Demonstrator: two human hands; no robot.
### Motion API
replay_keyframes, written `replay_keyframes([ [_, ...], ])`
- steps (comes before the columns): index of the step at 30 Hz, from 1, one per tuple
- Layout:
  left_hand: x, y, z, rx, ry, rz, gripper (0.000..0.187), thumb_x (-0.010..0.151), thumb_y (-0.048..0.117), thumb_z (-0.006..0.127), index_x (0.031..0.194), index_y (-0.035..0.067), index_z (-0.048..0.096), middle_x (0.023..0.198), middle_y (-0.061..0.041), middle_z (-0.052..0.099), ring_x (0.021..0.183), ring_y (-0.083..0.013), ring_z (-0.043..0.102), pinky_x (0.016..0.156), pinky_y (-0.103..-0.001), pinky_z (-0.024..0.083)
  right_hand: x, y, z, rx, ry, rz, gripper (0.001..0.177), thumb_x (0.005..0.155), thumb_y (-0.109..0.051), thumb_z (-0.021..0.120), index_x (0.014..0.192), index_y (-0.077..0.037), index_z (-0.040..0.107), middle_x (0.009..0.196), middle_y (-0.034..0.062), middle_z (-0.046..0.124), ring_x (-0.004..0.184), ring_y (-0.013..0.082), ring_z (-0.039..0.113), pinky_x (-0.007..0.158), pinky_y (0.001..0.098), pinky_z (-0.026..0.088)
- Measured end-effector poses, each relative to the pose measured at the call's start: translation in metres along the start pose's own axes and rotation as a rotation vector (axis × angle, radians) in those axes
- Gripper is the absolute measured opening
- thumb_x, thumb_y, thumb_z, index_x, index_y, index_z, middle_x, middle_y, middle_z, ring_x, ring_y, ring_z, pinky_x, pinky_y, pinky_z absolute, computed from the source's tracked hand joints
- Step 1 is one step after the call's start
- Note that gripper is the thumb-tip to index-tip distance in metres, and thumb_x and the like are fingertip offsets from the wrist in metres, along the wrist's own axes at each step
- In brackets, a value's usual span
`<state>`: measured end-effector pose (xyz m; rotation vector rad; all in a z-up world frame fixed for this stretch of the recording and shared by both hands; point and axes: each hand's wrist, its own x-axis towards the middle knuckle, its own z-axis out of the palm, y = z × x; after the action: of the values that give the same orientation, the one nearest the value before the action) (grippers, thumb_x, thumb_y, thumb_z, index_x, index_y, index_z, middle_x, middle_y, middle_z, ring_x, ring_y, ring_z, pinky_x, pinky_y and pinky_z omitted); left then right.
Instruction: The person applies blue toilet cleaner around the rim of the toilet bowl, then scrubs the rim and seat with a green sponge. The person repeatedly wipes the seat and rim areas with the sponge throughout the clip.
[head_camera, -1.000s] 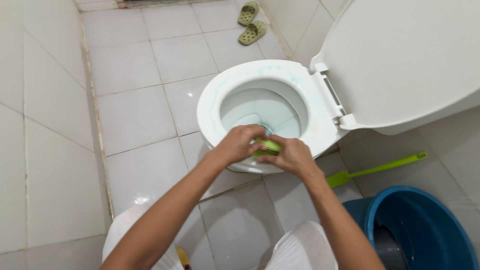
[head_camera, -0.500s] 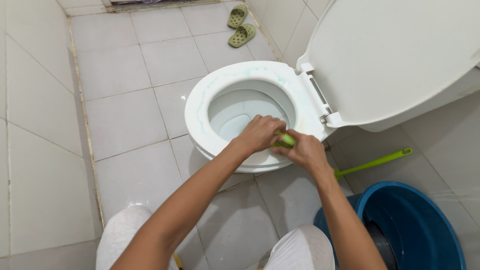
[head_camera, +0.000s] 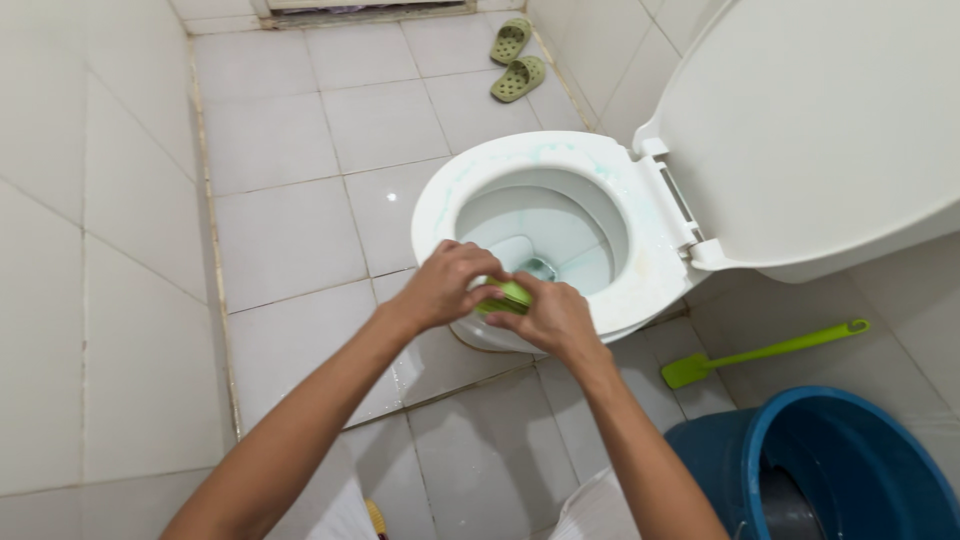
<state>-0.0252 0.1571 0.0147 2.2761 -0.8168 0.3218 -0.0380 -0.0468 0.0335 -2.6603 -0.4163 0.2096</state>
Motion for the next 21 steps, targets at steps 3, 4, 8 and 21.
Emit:
replay_keyframes([
  [3,-0.015,-0.014,-0.024,0.031,0.04,-0.042,0.017,0.085,0.023,0.078,0.099,0.015,0.075,0.101,0.0,0.075,0.102,-0.022,0.067,0.095,-0.044,0.043,0.018,-0.025,0.015,0.03,0.037,-0.078,0.067,0.067,-0.064,0.082,0.114,-0.017,0.072,0.074,0.008,0.076,0.073,0.0274,0.076,0.067,0.0432,0.057],
  [4,-0.017,-0.018,-0.032,0.053,0.055,-0.055,0.017,0.085,0.024,0.078,0.099,0.015,0.075,0.102,0.0,0.076,0.102,-0.0221,0.068,0.095,-0.044,0.044,0.025,-0.033,0.018,0.025,0.048,-0.099,0.066,0.069,-0.064,0.082,0.113,-0.016,0.072,0.074,0.0088,0.075,0.074,0.0284,0.075,0.067,0.0438,0.056],
  [8,-0.021,-0.027,-0.053,0.079,0.079,-0.108,0.017,0.086,0.022,0.076,0.101,0.014,0.074,0.101,0.001,0.077,0.104,-0.0216,0.068,0.092,-0.043,0.045,0.041,-0.055,0.025,0.063,0.101,-0.11,0.06,0.071,-0.058,0.083,0.111,-0.015,0.071,0.075,0.0115,0.074,0.076,0.0323,0.074,0.066,0.0459,0.055],
  [21,-0.008,0.027,0.002,-0.052,-0.009,-0.04,0.028,0.084,0.02,0.079,0.112,0.018,0.077,0.111,0.001,0.075,0.111,-0.0211,0.063,0.098,-0.042,0.044,-0.015,0.023,-0.01,-0.033,0.011,-0.02,0.072,0.063,-0.066,0.084,0.117,-0.019,0.073,0.083,0.0089,0.078,0.08,0.0272,0.077,0.076,0.0412,0.058],
])
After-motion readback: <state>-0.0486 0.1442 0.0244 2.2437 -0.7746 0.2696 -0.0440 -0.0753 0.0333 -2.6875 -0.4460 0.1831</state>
